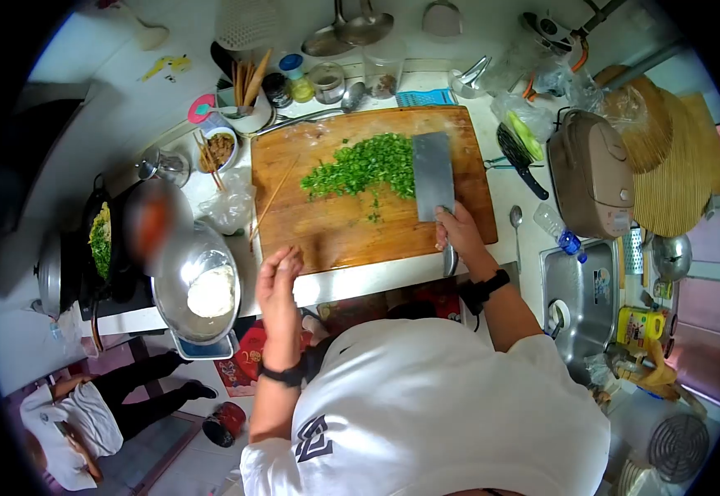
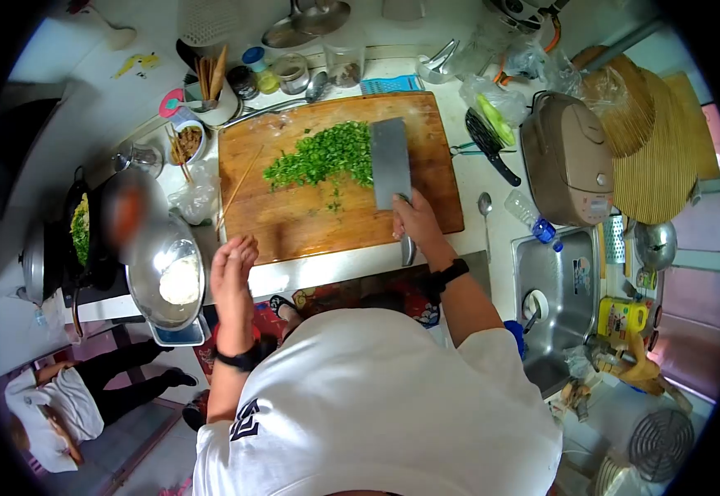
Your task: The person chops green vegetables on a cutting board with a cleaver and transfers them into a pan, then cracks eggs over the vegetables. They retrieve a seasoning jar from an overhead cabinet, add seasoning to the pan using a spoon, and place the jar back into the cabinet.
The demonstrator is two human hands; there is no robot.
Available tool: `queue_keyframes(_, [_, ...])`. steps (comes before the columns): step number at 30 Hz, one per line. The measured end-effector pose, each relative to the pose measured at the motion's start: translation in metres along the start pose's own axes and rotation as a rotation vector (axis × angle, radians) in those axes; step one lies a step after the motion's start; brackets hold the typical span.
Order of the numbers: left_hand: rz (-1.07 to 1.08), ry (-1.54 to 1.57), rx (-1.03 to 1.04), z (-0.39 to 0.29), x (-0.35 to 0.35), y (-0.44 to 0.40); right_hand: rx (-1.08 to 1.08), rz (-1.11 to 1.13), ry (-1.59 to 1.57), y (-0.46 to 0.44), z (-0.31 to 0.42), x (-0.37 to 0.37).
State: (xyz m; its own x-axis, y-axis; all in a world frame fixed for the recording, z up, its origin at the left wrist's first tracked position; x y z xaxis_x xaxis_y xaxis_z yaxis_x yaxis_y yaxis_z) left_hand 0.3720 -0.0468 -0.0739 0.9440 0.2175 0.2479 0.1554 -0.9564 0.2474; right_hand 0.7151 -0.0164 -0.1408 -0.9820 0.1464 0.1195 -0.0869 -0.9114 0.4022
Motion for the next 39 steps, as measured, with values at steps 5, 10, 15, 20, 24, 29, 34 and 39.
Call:
queue_keyframes(5, [-0.169, -0.439, 0.284, 0.072, 0.034, -0.05, 0.071, -0.129, -0.087, -0.008, -0.008, -0.06])
queue_keyframes(10, [-0.269, -0.748, 0.416, 0.098, 0.049, -0.1, 0.096, -0.158, -0.074, -0.032, -0.014, -0.091])
queue_keyframes(15, [-0.353, -1.12, 0.508, 0.113, 0.058, -0.136, 0.118, -0.164, -0.077, -0.053, -0.015, -0.105])
queue_keyframes(20, [-0.349, -1.155, 0.489, 0.119, 0.079, -0.159, 0.214, -0.104, -0.102, -0.072, -0.002, -0.096])
queue_keyframes(24, [-0.324, -1.117, 0.499, 0.119, 0.097, -0.176, 0.229, -0.039, -0.096, -0.09, 0.004, -0.079])
queue_keyframes(29, [-0.228, -1.058, 0.553, 0.113, 0.126, -0.191, 0.275, 0.095, -0.044, -0.112, 0.001, -0.061])
queue_keyframes(34, [-0.027, -0.929, 0.578, 0.11, 0.155, -0.196, 0.268, 0.195, 0.115, -0.12, 0.005, -0.043])
queue_keyframes(39, [0.001, -0.995, 0.697, 0.101, 0.171, -0.191, 0.284, 0.228, 0.144, -0.118, 0.009, -0.023])
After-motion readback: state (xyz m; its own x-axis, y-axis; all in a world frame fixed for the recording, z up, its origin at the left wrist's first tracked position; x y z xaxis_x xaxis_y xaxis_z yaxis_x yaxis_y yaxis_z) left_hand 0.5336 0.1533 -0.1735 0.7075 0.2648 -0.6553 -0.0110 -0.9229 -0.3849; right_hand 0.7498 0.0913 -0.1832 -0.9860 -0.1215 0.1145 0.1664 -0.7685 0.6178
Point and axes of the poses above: each hand's wrist, its own y-axis away from the middle knuckle, its own x-axis out of the palm, z = x × y, the point moved 3 cm from there along -y, towards the middle knuckle, and after that the axes turned 2 degrees about -x, right-handed, at the moved point
